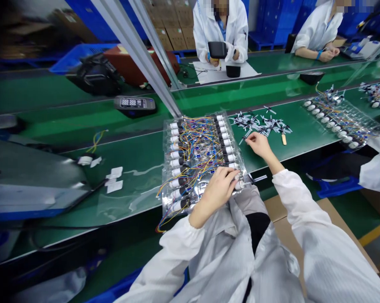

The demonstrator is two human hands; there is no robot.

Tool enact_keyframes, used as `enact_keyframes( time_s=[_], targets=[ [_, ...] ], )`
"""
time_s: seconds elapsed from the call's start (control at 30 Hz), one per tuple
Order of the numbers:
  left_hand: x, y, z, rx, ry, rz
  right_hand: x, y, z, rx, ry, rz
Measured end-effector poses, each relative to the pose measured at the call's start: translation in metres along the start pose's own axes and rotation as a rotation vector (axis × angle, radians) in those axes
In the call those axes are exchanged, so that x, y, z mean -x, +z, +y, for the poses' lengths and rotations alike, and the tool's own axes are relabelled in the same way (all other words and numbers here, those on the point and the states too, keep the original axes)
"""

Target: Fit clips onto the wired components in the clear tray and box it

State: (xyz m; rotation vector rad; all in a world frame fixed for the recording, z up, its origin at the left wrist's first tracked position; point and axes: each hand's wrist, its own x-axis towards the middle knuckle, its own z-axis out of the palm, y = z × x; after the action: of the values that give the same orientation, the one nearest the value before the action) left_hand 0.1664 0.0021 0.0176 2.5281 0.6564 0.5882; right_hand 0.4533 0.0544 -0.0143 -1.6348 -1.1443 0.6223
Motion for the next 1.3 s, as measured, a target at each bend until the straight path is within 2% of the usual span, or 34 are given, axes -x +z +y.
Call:
enact_keyframes(
  time_s=[0.13, 0.23, 0.33, 0.47, 0.53, 0.63, 0.8, 0.97, 1.13, 1.3],
  targets=[
    [0.002, 0.002, 0.000, 0.008, -0.008, 0.032, 0.051, -0.024, -0.020, -0.548, 0.151, 0.057],
    [0.003, 0.002, -0.002, 0.029, -0.013, 0.049, 0.083, -0.041, -0.040, -0.702, 0.215, -0.004],
    [0.003, 0.004, -0.004, 0.043, -0.008, 0.058, 0.102, -0.054, -0.060, -0.731, 0.198, -0.024],
    [0.004, 0.006, -0.006, 0.094, -0.005, 0.061, 0.115, -0.062, -0.089, -0.620, 0.090, -0.032],
    [0.004, 0.007, -0.006, 0.110, -0.017, 0.050, 0.119, -0.057, -0.102, -0.588, 0.044, -0.078],
    [0.004, 0.007, -0.006, 0.113, -0.049, 0.042, 0.124, -0.039, -0.114, -0.613, 0.051, -0.185],
    [0.002, 0.008, -0.006, 0.146, -0.055, 0.052, 0.135, 0.000, -0.109, -0.605, 0.182, -0.222],
    [-0.001, 0.006, -0.004, 0.200, -0.103, 0.058, 0.145, 0.011, -0.090, -0.463, 0.179, -0.186],
    [0.000, 0.006, -0.004, 0.193, -0.115, 0.065, 0.153, 0.007, -0.073, -0.268, 0.035, -0.076],
    [0.001, 0.007, -0.006, 0.192, -0.103, 0.071, 0.158, 0.016, -0.067, -0.087, -0.156, 0.018]
  ],
)
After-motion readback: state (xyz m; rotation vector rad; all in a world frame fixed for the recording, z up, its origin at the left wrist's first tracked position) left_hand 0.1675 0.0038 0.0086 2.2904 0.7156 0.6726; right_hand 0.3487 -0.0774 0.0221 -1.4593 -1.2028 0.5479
